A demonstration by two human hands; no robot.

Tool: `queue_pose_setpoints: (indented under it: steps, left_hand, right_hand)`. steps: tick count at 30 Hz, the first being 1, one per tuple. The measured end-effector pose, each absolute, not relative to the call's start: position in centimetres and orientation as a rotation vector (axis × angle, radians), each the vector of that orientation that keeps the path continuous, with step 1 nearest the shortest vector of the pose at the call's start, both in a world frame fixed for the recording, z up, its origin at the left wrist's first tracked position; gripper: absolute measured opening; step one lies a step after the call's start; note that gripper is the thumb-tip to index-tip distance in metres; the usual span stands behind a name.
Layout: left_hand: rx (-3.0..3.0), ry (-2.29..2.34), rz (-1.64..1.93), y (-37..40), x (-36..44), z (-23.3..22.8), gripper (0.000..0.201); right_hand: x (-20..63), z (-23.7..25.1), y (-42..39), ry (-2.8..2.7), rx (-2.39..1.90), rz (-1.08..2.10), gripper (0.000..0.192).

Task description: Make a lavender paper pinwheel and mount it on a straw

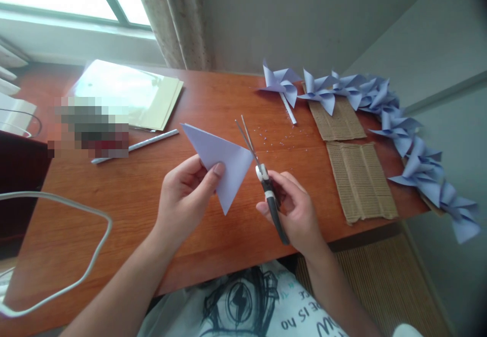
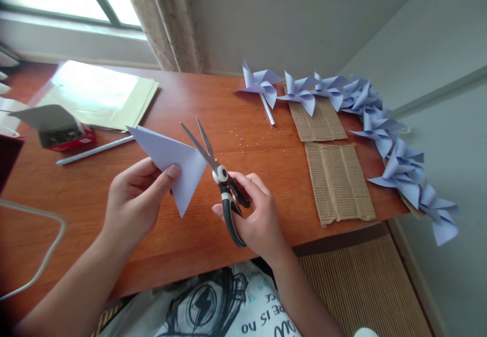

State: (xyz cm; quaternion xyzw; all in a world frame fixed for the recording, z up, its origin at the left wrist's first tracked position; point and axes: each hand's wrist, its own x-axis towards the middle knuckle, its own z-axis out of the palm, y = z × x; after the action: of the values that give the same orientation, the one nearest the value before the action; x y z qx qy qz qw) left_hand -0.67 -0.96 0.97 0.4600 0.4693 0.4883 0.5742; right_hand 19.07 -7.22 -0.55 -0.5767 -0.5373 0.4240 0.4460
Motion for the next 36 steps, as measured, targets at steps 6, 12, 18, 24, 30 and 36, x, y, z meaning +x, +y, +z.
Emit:
queue_pose_setpoints:
  steps: [6,12,18,24,30,36]
  left_hand:
    - [1.115,1.115,1.155,-1.0,-0.8,0.7,0.015]
    - [1.137,1.156,1.145,-0.9,-0.7,0.7,0.017]
    - [1.136,1.175,1.142,-0.8,-0.6,0.8,0.018]
    - [1.103,1.179,1.148,-0.8,-0.5,0.9,0.017]
    - [1.066,1.137,1.162,-0.7,-0.6,0.6,0.015]
    - [0.994,1.115,1.204,-0.5,-1.0,0.3,0.015]
  right_hand:
    - [19.4,0.0,-7.1,-1.404,-1.493,0.972,0.046]
    - [19.3,-0.5,-7.2,-1.336,-1.448,1.036,0.044]
    - [19.0,-0.9,-7.2,-1.287,-1.445,1.076,0.042]
    - [18.8,-1.0,-7.1,-1.17,-1.441,1.154,0.039]
    - [19.1,-0.3,-6.1,-0.814,-1.326,1.503,0.044]
    - [20.6,-0.9,-5.4,-1.091,-1.474,1.164,0.042]
